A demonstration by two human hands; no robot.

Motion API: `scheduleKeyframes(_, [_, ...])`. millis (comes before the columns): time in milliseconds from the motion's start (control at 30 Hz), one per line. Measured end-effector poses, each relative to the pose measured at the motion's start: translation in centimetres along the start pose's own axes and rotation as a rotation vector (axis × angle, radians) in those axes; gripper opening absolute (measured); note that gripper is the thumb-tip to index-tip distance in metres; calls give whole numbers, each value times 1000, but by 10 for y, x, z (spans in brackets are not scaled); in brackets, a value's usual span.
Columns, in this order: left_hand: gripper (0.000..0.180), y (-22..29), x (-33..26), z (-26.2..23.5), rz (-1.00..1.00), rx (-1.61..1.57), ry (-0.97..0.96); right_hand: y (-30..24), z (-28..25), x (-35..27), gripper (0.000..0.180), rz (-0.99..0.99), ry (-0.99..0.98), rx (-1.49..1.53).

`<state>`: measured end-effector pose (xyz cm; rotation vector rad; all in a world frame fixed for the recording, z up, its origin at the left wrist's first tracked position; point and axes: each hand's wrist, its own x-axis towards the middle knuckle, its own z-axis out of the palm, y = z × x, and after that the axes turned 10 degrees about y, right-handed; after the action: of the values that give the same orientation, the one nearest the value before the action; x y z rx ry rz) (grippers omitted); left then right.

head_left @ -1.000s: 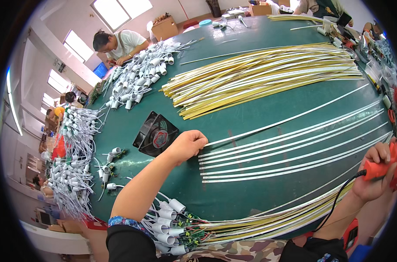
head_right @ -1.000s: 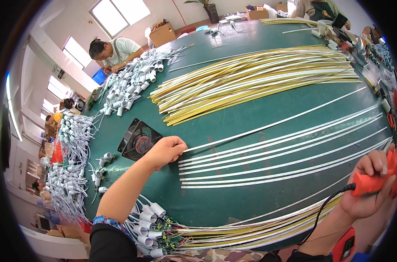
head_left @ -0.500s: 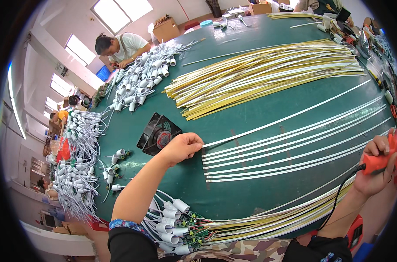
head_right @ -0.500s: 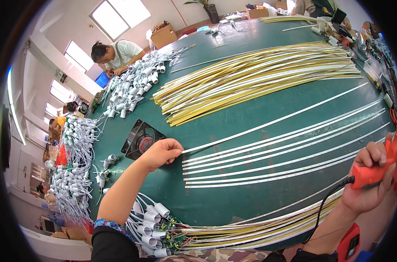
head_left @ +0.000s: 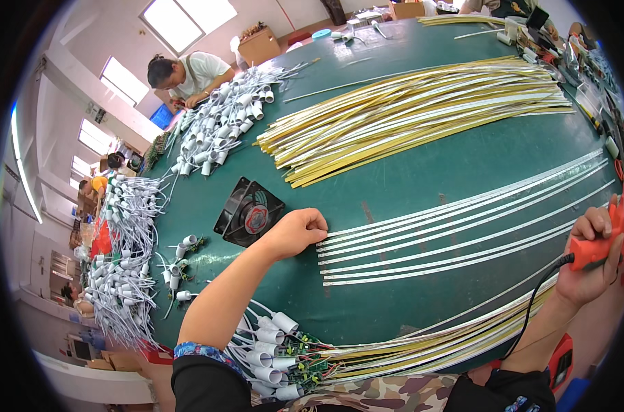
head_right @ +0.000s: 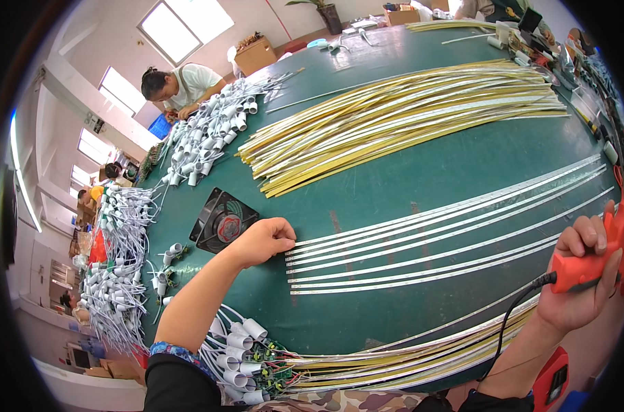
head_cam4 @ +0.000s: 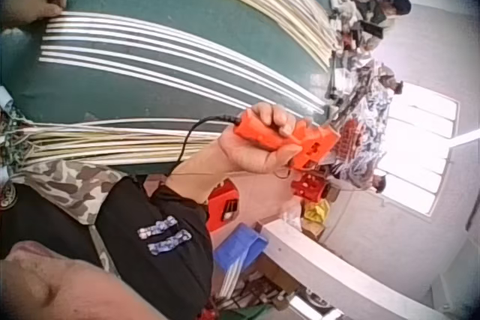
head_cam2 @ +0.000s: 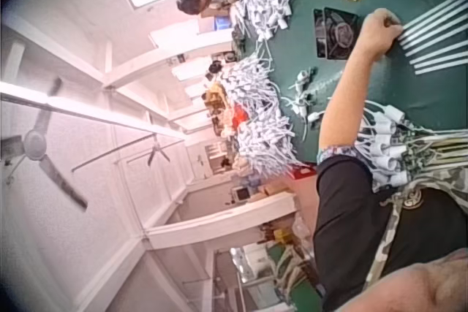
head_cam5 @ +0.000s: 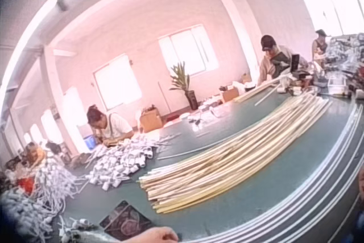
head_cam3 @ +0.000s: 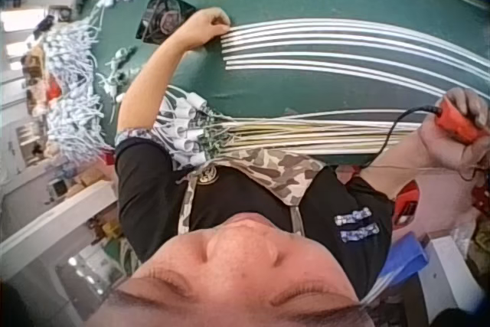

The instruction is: The person lines up LED light strips on a workbench by hand and solders wire connections from power drivers onto the strips using a soldering gun.

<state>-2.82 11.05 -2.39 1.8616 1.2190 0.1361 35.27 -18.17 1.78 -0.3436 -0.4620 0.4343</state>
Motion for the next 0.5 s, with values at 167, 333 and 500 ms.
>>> scheduleKeyframes(167, [17,16,8,-3,-58,346,56,0,0,0,58,-9,2,-37])
scheduleKeyframes(333, [21,20,18,-8,59,428,134,1,3,-1,57,-8,-3,-37])
scheduleKeyframes(500, [9,20,54,-3,462,930,532,3,0,0,57,-13,-28,-22])
